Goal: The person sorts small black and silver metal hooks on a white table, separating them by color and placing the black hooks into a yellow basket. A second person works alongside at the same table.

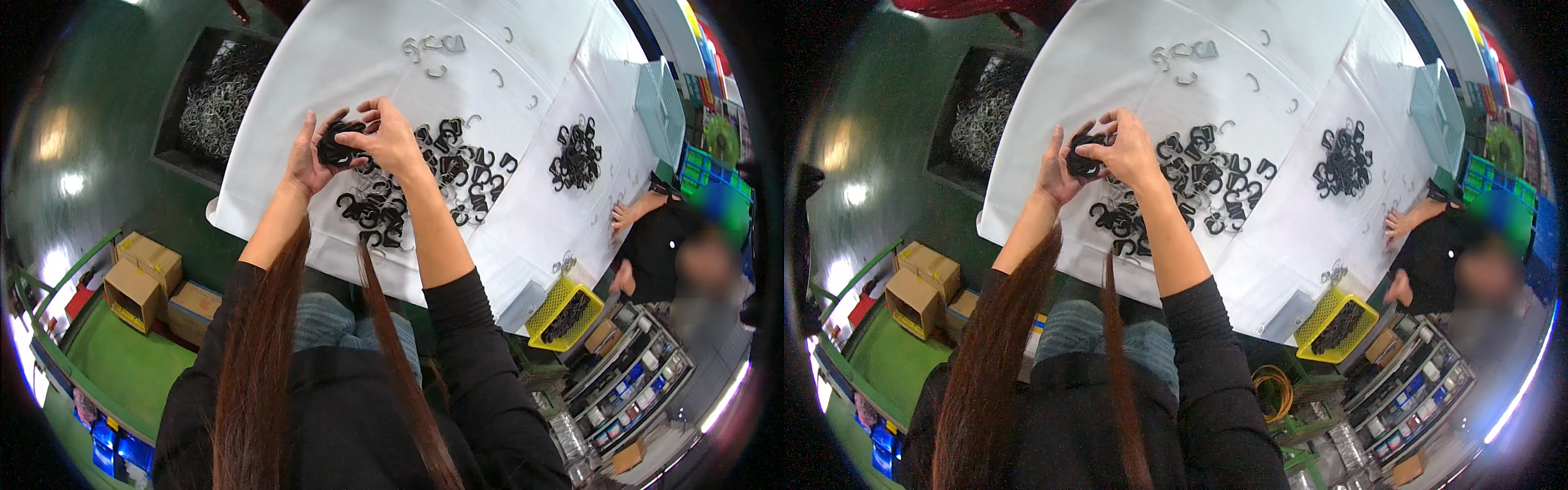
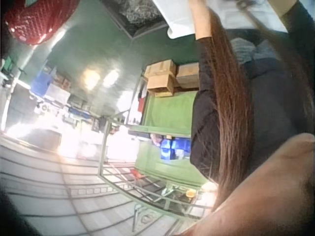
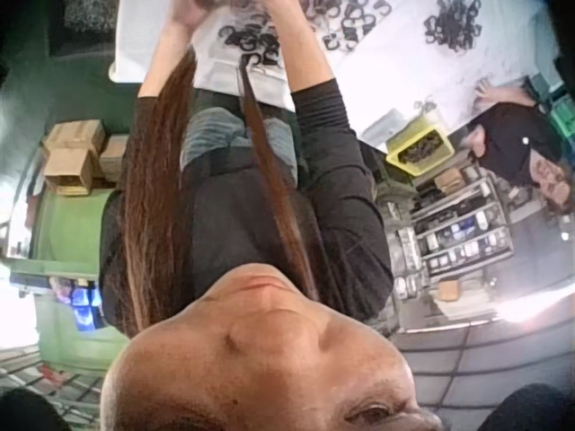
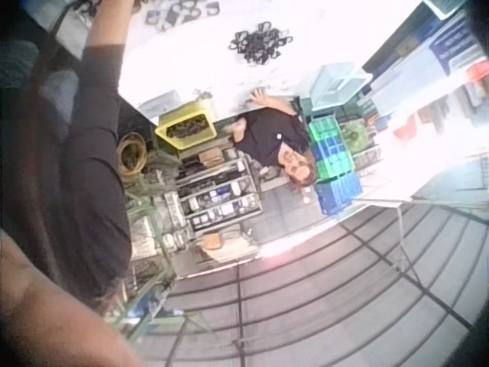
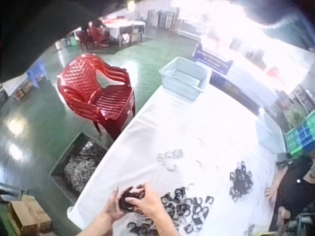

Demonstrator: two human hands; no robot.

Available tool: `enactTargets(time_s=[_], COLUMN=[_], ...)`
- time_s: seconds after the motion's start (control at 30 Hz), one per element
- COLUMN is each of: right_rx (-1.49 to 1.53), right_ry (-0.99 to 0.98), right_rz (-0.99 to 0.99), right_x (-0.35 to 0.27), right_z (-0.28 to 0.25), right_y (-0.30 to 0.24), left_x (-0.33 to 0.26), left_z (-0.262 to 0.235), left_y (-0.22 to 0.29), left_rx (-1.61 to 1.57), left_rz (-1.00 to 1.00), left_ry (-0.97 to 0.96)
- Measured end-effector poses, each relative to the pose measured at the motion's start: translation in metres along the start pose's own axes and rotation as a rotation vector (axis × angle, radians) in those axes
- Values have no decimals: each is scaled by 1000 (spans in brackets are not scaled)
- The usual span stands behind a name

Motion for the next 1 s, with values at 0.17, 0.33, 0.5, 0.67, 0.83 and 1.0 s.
enactTargets(time_s=[0.17,0.33,0.5,0.67,0.83,1.0], right_rx=[-486,-314,-412,-573,-535,-248], right_ry=[709,695,603,505,417,403], right_rz=[355,339,370,251,226,263], right_x=[-57,-49,-39,-31,-2,19], right_z=[-88,-86,-147,-149,-138,-147], right_y=[48,85,94,91,93,81], left_x=[9,14,12,11,8,1], left_z=[3,1,11,12,11,2], left_y=[-20,-30,-26,-24,-25,-19], left_rx=[-109,-170,-124,-61,-16,-7], left_rz=[-24,-59,-91,-100,-109,-97], left_ry=[-2,-53,-147,-89,-97,-67])
Point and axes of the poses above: each hand's wrist, its own x-axis towards the middle knuckle, its own z-axis out of the palm, y = z × x, the point moved 5 cm from there along x, towards the middle knuckle, and after that the axes turned 1 degree about -z, right-handed, at the moved point
